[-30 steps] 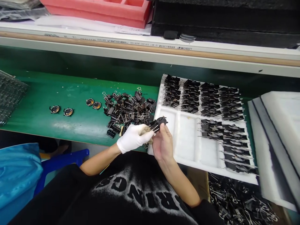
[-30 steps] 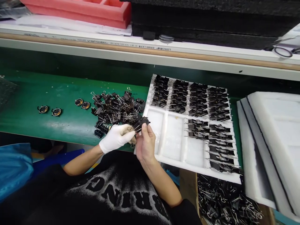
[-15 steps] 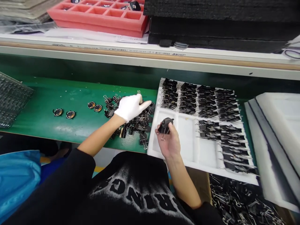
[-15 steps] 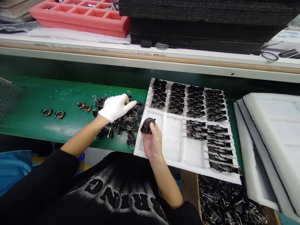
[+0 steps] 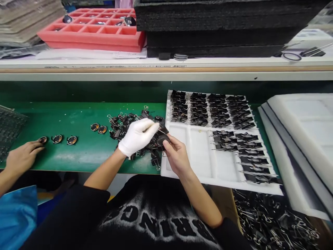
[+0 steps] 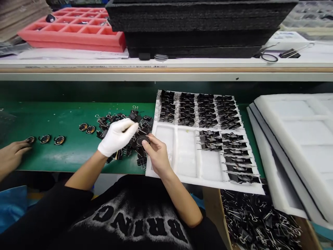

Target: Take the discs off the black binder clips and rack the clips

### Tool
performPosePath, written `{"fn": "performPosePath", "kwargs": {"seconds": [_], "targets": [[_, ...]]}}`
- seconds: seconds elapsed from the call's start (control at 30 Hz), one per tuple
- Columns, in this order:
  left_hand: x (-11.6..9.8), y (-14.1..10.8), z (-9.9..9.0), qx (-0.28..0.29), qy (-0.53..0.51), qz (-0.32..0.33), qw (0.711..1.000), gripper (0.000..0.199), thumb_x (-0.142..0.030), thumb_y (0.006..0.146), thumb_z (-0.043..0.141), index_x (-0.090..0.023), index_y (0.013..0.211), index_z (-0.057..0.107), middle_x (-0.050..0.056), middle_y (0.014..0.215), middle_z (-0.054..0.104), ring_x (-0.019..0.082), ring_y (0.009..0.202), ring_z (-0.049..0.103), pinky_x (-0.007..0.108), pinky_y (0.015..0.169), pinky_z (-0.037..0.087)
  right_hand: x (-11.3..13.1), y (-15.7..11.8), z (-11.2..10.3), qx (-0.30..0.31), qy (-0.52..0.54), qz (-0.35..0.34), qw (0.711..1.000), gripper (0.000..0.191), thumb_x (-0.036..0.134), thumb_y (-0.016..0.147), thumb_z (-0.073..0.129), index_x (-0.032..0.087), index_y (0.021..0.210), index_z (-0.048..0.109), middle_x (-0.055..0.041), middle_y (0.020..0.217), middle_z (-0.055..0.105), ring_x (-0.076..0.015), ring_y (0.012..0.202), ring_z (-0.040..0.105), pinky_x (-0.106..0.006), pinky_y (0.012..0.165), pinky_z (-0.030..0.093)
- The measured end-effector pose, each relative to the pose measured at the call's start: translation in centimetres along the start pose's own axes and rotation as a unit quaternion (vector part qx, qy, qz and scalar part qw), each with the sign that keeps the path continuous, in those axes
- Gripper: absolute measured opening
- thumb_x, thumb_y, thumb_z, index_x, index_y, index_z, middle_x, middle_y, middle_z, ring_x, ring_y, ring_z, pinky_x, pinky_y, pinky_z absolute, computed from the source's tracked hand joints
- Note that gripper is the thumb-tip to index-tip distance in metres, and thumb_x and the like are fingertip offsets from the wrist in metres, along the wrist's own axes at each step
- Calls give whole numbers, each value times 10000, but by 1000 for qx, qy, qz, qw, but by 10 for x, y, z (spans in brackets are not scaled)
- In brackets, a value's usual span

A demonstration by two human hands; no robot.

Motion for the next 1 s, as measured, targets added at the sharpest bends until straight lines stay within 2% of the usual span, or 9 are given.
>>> {"fn": "performPosePath", "kwargs": {"seconds": [0.07, 0.13, 0.23, 0.4, 0.6, 0.7, 0.8, 0.9, 1.0], "targets": [[-7, -8, -4, -23, -3, 16, 1000, 298, -365, 1018, 493, -249, 773, 617, 28, 882, 646, 192, 858, 645, 378, 821, 535, 7, 2, 9, 9, -44, -70, 997, 244, 416, 861, 799, 248, 1036, 820, -64, 1212, 775, -247, 1169, 708, -425, 1079, 564], [-4, -14, -12, -77, -19, -8, 997, 239, -367, 1027, 457, -283, 952, 667, 56, 1063, 691, 228, 1004, 682, 432, 912, 564, 13, -1, 16, 15, -85, -133, 987, 200, 348, 892, 772, 247, 1058, 819, -68, 1200, 780, -253, 1196, 705, -441, 1102, 555], [5, -19, -13, -109, -63, -71, 989, 316, -420, 1051, 393, -312, 1186, 657, 64, 1164, 732, 239, 992, 714, 458, 865, 594, 17, -9, 22, 15, -145, -198, 969, 188, 268, 921, 737, 254, 1090, 818, -82, 1250, 765, -267, 1232, 696, -466, 1127, 541], [6, -18, -6, -127, -101, -123, 979, 488, -498, 1063, 363, -275, 812, 716, 14, 784, 740, 202, 726, 711, 404, 697, 578, 19, -20, 29, 12, -215, -262, 941, 230, 200, 935, 707, 266, 1129, 811, -96, 1227, 774, -281, 1169, 733, -487, 1097, 569], [10, -6, -16, -176, -190, -153, 954, 523, -503, 1025, 466, -293, 603, 693, -5, 616, 700, 166, 570, 656, 378, 589, 556, 27, -33, 31, -8, -237, -320, 917, 284, 152, 921, 717, 258, 1173, 792, -114, 1434, 669, -278, 1239, 701, -444, 1073, 584], [13, 0, -26, -210, -185, -163, 946, 560, -526, 1007, 479, -287, 530, 649, -5, 562, 669, 151, 501, 608, 378, 555, 549, 28, -30, 24, -42, -246, -280, 927, 245, 180, 942, 703, 245, 1160, 791, -93, 1230, 766, -243, 1130, 738, -402, 994, 615], [10, 3, -29, -209, -136, -161, 955, 634, -531, 1039, 394, -279, 498, 610, 4, 525, 631, 149, 511, 603, 373, 570, 551, 30, -26, 23, -47, -272, -251, 928, 186, 215, 940, 711, 232, 1099, 805, -63, 1043, 804, -218, 957, 763, -369, 882, 638], [6, 3, -25, -191, -105, -152, 964, 670, -516, 1063, 340, -281, 497, 611, 14, 524, 631, 151, 547, 614, 373, 600, 555, 33, -27, 24, -49, -293, -258, 919, 173, 228, 924, 727, 228, 1076, 812, -62, 1035, 807, -219, 917, 761, -372, 854, 639], [0, 0, -27, -207, -92, -124, 966, 657, -527, 1053, 391, -284, 485, 615, 11, 518, 630, 150, 545, 609, 377, 606, 559, 33, -28, 24, -54, -295, -258, 919, 179, 244, 926, 725, 238, 1081, 814, -56, 1031, 809, -220, 899, 759, -375, 837, 642]]}}
Point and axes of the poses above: each hand's wrist, its own y-axis towards the middle knuckle, its own z-axis out of the palm, x = y × z, the point moved 8 cm from there along y, towards the middle knuckle
